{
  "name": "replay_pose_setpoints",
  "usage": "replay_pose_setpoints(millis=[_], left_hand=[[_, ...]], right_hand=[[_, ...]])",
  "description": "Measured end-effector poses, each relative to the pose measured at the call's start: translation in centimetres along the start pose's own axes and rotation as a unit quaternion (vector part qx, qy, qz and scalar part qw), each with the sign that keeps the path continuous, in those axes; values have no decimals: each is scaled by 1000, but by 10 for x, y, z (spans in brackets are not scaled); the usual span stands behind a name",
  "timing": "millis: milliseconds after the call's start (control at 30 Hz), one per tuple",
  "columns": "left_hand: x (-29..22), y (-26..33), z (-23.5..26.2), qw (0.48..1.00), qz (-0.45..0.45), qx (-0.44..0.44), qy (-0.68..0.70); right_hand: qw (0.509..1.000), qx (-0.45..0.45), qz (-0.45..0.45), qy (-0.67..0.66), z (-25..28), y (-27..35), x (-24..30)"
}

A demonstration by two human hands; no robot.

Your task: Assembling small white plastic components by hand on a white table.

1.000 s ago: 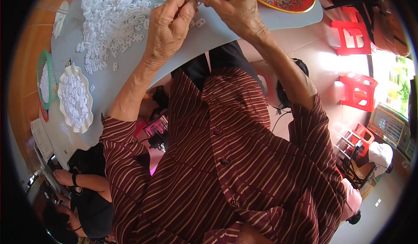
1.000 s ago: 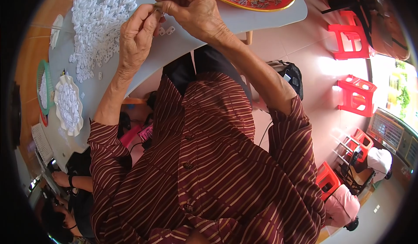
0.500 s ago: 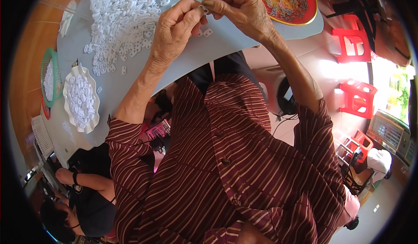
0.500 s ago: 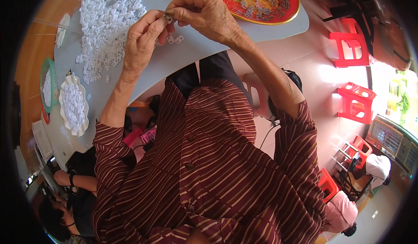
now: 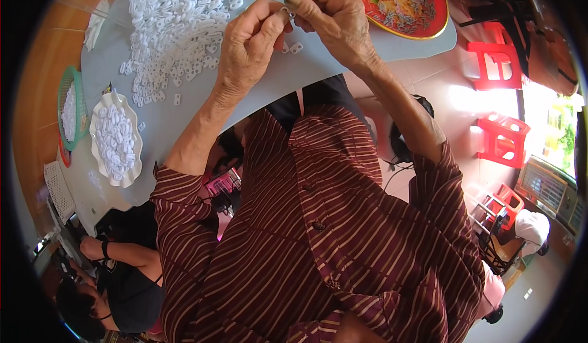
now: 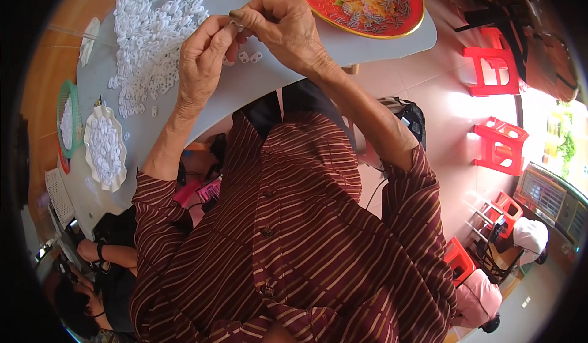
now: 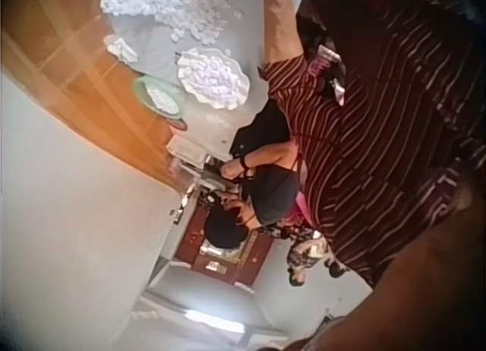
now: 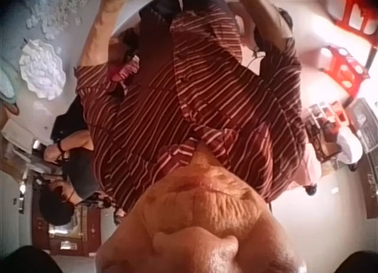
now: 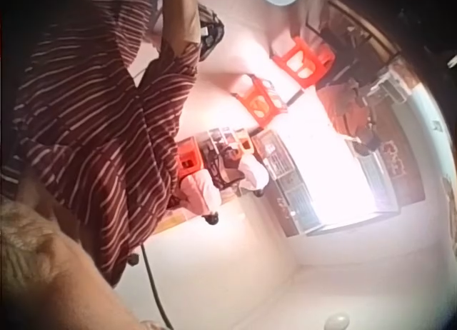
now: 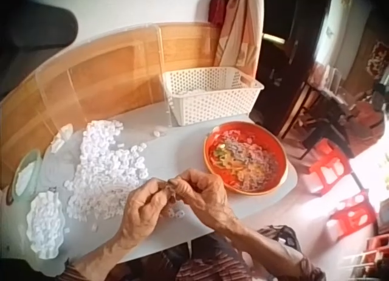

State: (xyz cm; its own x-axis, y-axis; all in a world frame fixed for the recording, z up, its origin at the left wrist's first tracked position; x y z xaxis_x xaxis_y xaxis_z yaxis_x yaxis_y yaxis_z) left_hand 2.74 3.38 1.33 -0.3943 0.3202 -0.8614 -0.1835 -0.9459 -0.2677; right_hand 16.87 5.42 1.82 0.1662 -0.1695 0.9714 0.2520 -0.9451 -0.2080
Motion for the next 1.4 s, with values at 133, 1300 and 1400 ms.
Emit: replay_pose_setpoints(millis=[133,1300,1400], left_hand=[[-1,0,4,1000,6,-19,9],[14,-33,36,845,-261,43,-465],[22,-34,31,849,-223,94,-469]], right_hand=[[999,11,-1,-42,5,2,-6],[998,-40,25,44,21,23,-14],[998,-34,29,54,20,23,-12]])
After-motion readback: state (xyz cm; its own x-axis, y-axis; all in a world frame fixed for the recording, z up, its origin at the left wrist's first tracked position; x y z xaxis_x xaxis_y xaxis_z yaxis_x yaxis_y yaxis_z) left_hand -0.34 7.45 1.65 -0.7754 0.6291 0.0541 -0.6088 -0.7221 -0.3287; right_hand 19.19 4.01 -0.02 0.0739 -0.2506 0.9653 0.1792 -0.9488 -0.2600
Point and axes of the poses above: each hand's wrist, its own y-axis away from the middle knuckle, its own z-axis out of the back of the hand, x = y × z, the point moved 5 cm from there along -y, towards the middle knuckle, and after that the axes turned 14 degrees about -y, right-handed, at the moved point
